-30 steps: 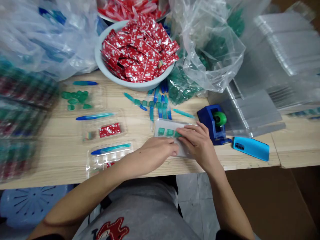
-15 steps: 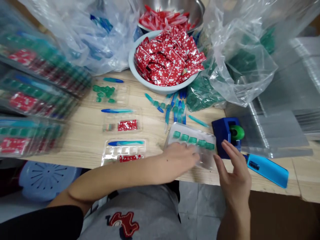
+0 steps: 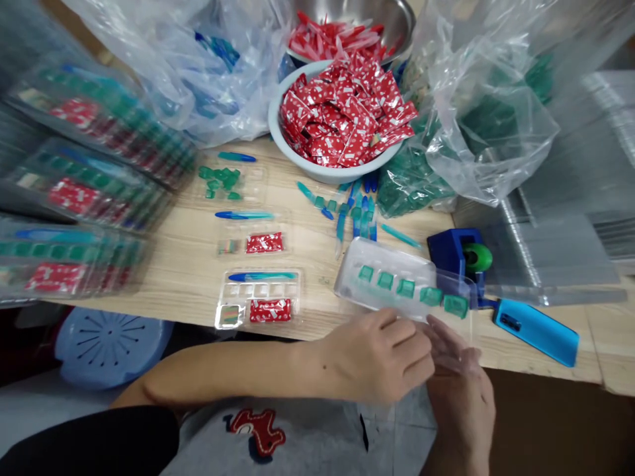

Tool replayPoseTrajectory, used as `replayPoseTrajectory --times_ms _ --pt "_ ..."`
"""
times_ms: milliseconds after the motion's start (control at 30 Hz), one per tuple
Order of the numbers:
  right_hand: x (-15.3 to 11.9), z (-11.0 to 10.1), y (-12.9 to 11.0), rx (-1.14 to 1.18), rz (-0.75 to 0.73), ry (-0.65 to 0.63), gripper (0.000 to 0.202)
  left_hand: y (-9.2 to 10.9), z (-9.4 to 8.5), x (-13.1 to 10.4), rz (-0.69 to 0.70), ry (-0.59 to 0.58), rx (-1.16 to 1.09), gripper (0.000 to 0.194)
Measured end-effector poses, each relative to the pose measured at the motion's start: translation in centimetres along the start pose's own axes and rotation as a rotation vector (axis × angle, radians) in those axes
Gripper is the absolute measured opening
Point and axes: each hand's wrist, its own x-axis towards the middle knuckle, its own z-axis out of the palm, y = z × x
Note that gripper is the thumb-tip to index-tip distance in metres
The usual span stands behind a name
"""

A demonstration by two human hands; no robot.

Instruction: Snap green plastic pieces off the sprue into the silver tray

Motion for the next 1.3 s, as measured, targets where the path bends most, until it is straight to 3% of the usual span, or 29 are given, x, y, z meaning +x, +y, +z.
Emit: replayPoseTrajectory --times_ms 100,200,267,333,367,467,567,700,800,900,1000,1100,1167,1233,1300 --pt "0.0 0.6 -0.2 0.224 0.046 -0.222 0.059 1.5 0.2 -1.2 0.023 -0.011 -0.036 0.021" --pt "-0.5 1.0 0.3 0.259 0.090 -0.192 0.033 2.1 0.2 -2.5 0.002 -0.029 -0.045 0.016" --pt "-0.8 1.2 0.6 0.232 0.168 -0.121 0.024 1.1 -0.8 -3.9 -0.031 0.011 -0.061 0.017" --pt "-0.9 1.4 0.7 0.213 0.205 -0.053 0.026 -1.1 -2.5 -6.2 -0.169 0.065 -0.045 0.022" --pt "-0.8 1.5 0.6 0.209 0.197 -0.020 0.027 -2.7 -3.6 -7.7 -0.308 0.079 -0.009 0.025" --pt "-0.4 2.1 -0.1 0.182 0.113 0.036 0.027 -8.2 -6.3 -12.7 -0.955 0.104 0.231 0.033" --pt "-0.3 3.2 -0.9 0.137 0.042 0.028 0.025 -12.5 -6.8 -16.7 -1.098 0.091 0.251 0.037" --pt "-0.6 4.9 -1.7 0.133 -0.006 0.004 0.025 -14.2 -5.6 -18.3 -1.112 0.068 0.185 0.034" --pt "-1.1 6.1 -2.2 0.109 -0.035 -0.025 0.026 -13.9 -5.9 -17.9 -1.139 0.108 0.168 0.032" --pt "-1.8 7.6 -2.2 0.136 -0.032 -0.023 0.025 -12.4 -7.9 -17.1 -1.126 0.200 0.116 0.029" --pt "-2.6 9.8 -1.6 0.175 -0.012 -0.096 0.022 -8.9 -9.8 -15.7 -1.073 0.396 -0.121 0.025" --pt "-3.7 11.9 -0.6 0.119 -0.057 -0.234 0.024 -4.3 -10.1 -14.1 -1.013 0.337 -0.534 0.028" --pt "-4.5 13.0 -0.2 -0.051 -0.188 -0.363 0.033 -1.9 -9.5 -13.1 -1.001 0.280 -0.794 0.054" --pt "-5.1 13.8 -0.2 -0.297 -0.385 -0.544 0.044 -0.7 -8.8 -12.3 -1.024 0.322 -1.004 0.077" --pt "-5.4 14.4 -0.4 -0.509 -0.589 -0.713 0.049 -0.7 -8.4 -12.0 -1.095 0.424 -1.126 0.078"
